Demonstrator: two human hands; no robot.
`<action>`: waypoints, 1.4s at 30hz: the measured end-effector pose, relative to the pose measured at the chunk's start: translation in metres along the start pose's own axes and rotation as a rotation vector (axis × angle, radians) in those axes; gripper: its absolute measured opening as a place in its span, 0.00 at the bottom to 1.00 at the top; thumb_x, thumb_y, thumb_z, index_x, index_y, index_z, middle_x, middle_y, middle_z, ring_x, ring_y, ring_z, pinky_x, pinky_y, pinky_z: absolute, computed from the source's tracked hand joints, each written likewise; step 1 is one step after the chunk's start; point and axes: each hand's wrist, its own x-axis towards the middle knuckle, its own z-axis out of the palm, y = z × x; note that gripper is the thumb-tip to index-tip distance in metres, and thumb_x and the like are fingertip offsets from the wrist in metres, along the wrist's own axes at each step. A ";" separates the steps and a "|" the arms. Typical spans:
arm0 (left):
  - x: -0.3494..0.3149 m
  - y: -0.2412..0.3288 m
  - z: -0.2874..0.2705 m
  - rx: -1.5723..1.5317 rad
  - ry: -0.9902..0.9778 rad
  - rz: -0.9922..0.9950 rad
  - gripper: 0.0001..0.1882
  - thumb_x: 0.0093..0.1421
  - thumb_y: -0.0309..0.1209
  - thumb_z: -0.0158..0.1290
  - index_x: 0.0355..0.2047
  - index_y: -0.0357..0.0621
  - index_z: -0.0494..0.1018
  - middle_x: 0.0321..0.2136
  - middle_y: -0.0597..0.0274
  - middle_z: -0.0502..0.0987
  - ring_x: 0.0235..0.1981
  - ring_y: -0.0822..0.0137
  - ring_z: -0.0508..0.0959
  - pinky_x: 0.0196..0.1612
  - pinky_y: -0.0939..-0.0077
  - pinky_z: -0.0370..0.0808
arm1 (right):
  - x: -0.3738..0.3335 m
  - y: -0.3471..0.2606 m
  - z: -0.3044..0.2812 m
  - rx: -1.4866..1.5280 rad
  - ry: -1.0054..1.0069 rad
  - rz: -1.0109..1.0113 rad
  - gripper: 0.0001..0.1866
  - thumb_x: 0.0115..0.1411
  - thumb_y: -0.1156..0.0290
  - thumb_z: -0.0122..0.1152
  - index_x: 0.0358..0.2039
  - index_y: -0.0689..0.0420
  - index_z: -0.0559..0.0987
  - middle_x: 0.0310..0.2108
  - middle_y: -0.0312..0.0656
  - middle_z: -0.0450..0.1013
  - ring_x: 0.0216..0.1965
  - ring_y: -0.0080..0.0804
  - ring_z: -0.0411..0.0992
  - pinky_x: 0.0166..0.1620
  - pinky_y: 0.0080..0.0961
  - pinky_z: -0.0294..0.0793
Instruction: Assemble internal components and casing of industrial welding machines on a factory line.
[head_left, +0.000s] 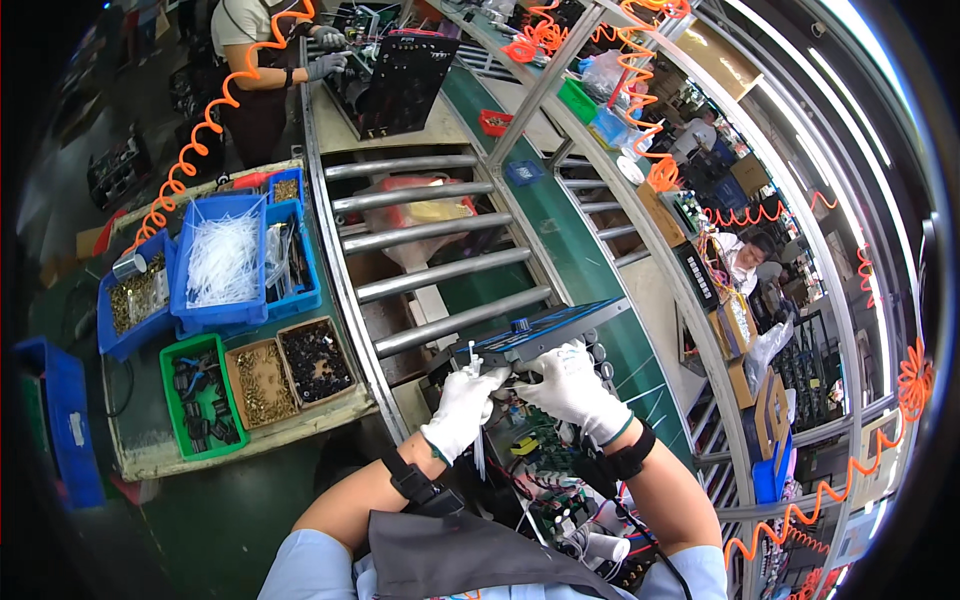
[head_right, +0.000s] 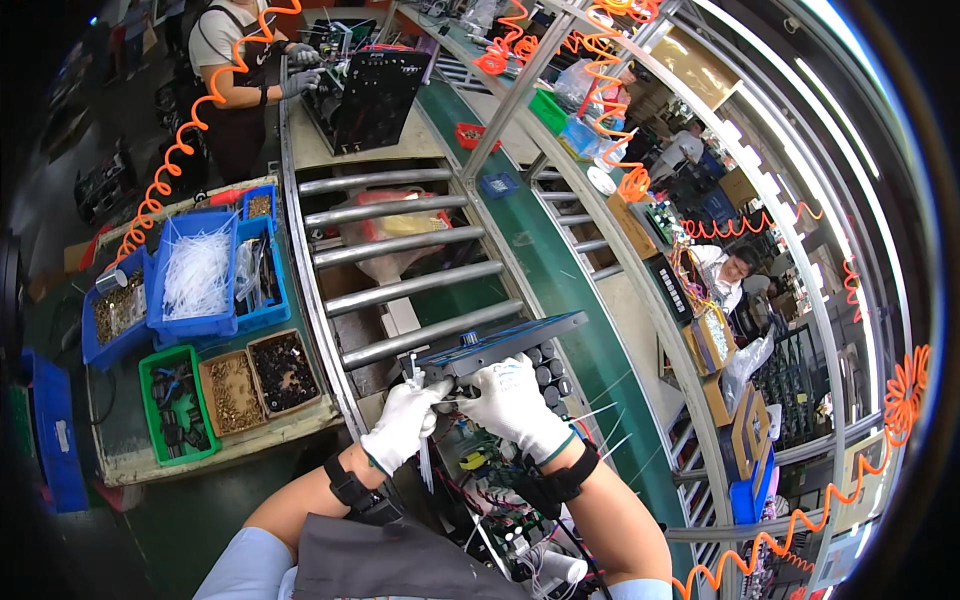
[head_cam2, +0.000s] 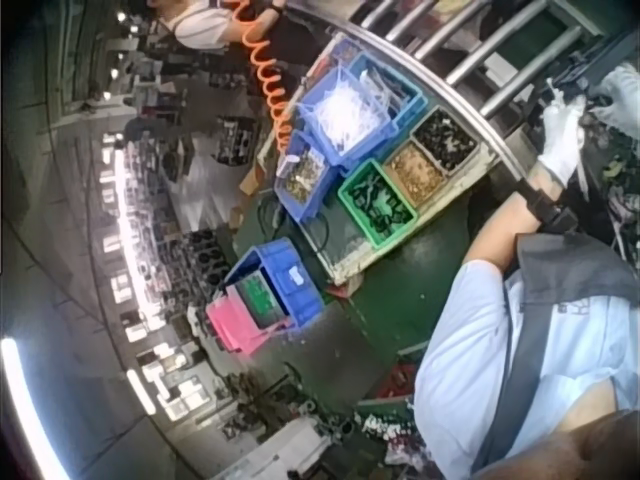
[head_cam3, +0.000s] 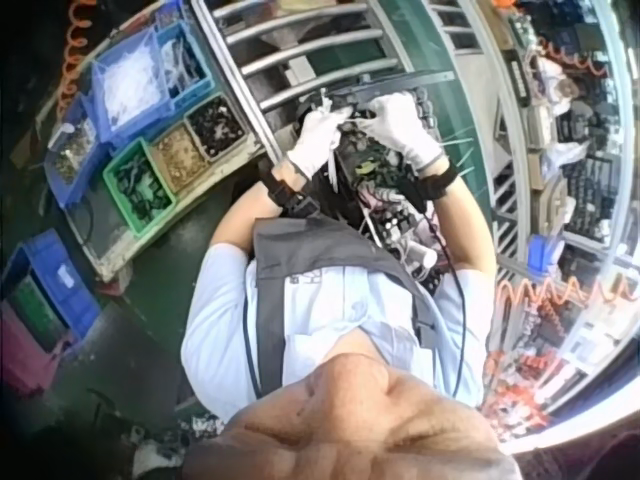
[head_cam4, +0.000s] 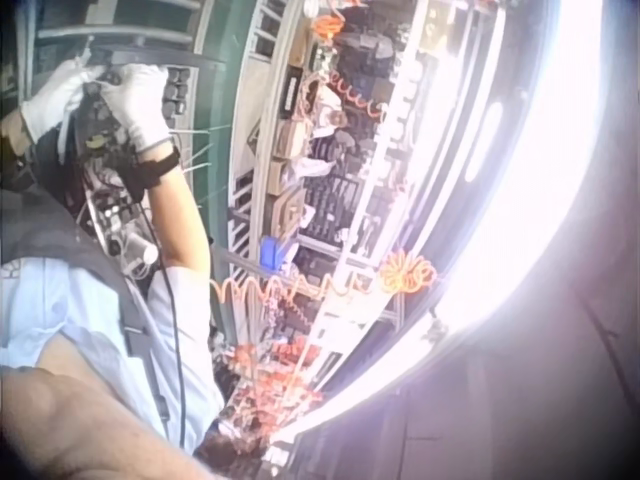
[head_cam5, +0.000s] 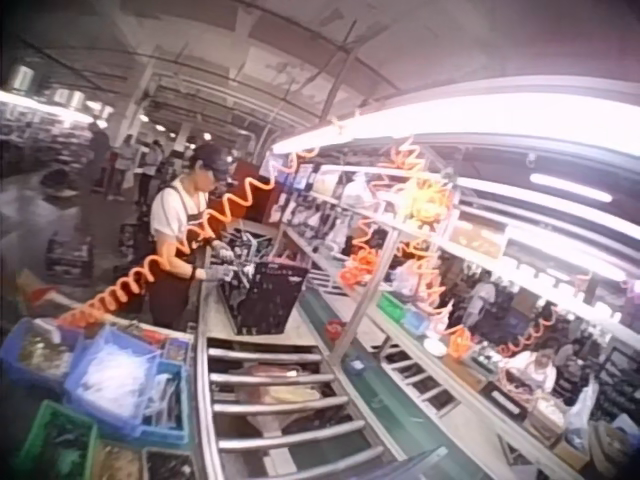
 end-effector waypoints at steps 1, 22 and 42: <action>0.001 -0.002 0.001 -0.015 0.065 -0.035 0.06 0.62 0.27 0.57 0.31 0.48 0.70 0.15 0.75 0.62 0.09 0.82 0.57 0.11 0.83 0.51 | 0.000 0.000 0.000 -0.012 0.013 -0.015 0.15 0.48 0.57 0.67 0.32 0.52 0.87 0.27 0.47 0.79 0.35 0.45 0.77 0.46 0.38 0.71; -0.055 0.031 -0.019 -0.055 -0.260 0.109 0.04 0.68 0.28 0.49 0.42 0.42 0.69 0.37 0.54 0.78 0.12 0.83 0.59 0.14 0.87 0.57 | -0.019 -0.042 -0.005 -0.417 0.139 -0.174 0.05 0.51 0.67 0.58 0.24 0.51 0.80 0.25 0.40 0.76 0.28 0.38 0.74 0.37 0.35 0.67; 0.001 0.080 -0.076 1.462 -1.090 -0.395 0.08 0.61 0.27 0.44 0.39 0.43 0.71 0.26 0.63 0.73 0.27 0.67 0.75 0.30 0.72 0.70 | -0.070 -0.138 0.050 0.578 0.411 0.425 0.15 0.57 0.65 0.63 0.45 0.54 0.79 0.36 0.45 0.77 0.35 0.44 0.77 0.36 0.35 0.76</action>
